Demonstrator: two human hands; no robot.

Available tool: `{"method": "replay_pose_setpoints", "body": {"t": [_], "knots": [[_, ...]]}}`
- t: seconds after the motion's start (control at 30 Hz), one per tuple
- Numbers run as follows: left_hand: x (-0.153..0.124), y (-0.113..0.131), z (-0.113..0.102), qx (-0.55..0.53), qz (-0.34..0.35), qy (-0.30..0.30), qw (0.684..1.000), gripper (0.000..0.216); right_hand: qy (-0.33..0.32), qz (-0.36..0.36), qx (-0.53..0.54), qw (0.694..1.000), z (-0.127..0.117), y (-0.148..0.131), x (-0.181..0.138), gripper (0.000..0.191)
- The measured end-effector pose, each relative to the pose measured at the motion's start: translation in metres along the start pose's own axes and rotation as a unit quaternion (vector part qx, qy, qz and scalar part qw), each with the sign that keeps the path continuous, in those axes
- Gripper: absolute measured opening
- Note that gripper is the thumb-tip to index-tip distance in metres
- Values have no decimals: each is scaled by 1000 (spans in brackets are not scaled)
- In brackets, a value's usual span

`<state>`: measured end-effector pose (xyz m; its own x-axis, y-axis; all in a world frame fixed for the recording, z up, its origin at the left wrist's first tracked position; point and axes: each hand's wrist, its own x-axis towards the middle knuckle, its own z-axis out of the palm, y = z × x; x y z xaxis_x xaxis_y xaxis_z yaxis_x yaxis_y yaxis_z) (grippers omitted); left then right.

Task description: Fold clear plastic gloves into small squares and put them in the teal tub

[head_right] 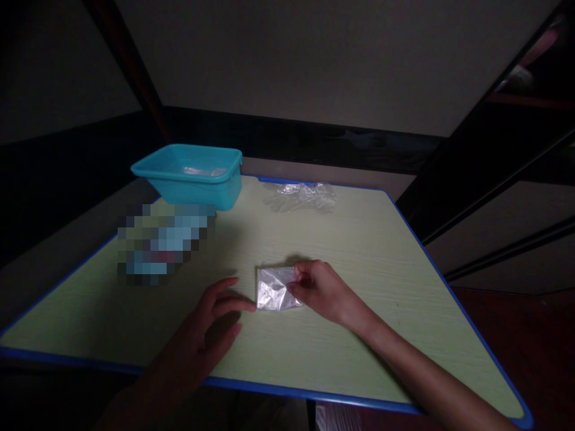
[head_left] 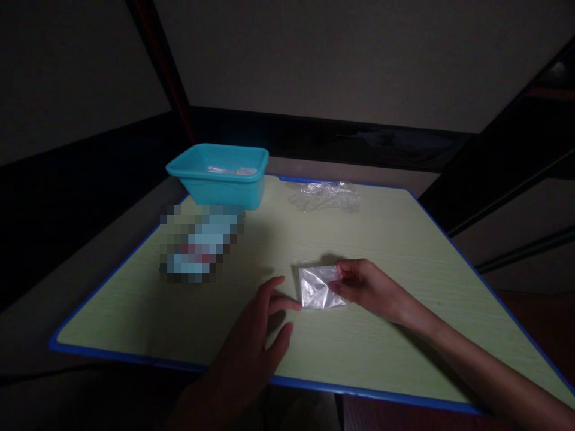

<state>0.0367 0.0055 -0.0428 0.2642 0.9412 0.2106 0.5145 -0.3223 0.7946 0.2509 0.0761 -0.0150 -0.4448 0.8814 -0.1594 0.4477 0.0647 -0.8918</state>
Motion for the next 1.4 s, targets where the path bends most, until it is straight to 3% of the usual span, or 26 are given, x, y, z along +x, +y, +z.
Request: {"method": "replay_pose_setpoints", "body": {"t": [0.07, 0.2, 0.43, 0.63, 0.83, 1.07, 1.13, 1.23, 1.4], "knots": [[1, 2, 2, -4, -3, 13, 1000, 47, 30, 2, -8, 1000, 2, 1, 0, 8], [2, 3, 3, -5, -3, 23, 1000, 46, 53, -4, -21, 998, 5, 0, -2, 24], [7, 6, -6, 53, 30, 13, 998, 45, 76, -11, -16, 997, 7, 0, -2, 33], [16, 13, -6, 227, 196, -96, 949, 55, 75, -31, -26, 996, 8, 2, -2, 32], [15, 6, -4, 288, 200, -151, 925, 61, 79, -43, -50, 995, 9, 2, -3, 29], [15, 7, -6, 307, 202, -160, 916, 61, 88, -71, -103, 988, 4, -3, -10, 27], [15, 8, -6, 309, 202, -158, 916, 61, 120, -93, -178, 972, 3, -8, -19, 23], [14, 8, -5, 304, 201, -152, 919, 59, 147, -175, -319, 920, 11, -15, -33, 22], [14, 8, -4, 298, 203, -142, 922, 60, 57, -255, -468, 844, 31, -9, -43, 58]]}}
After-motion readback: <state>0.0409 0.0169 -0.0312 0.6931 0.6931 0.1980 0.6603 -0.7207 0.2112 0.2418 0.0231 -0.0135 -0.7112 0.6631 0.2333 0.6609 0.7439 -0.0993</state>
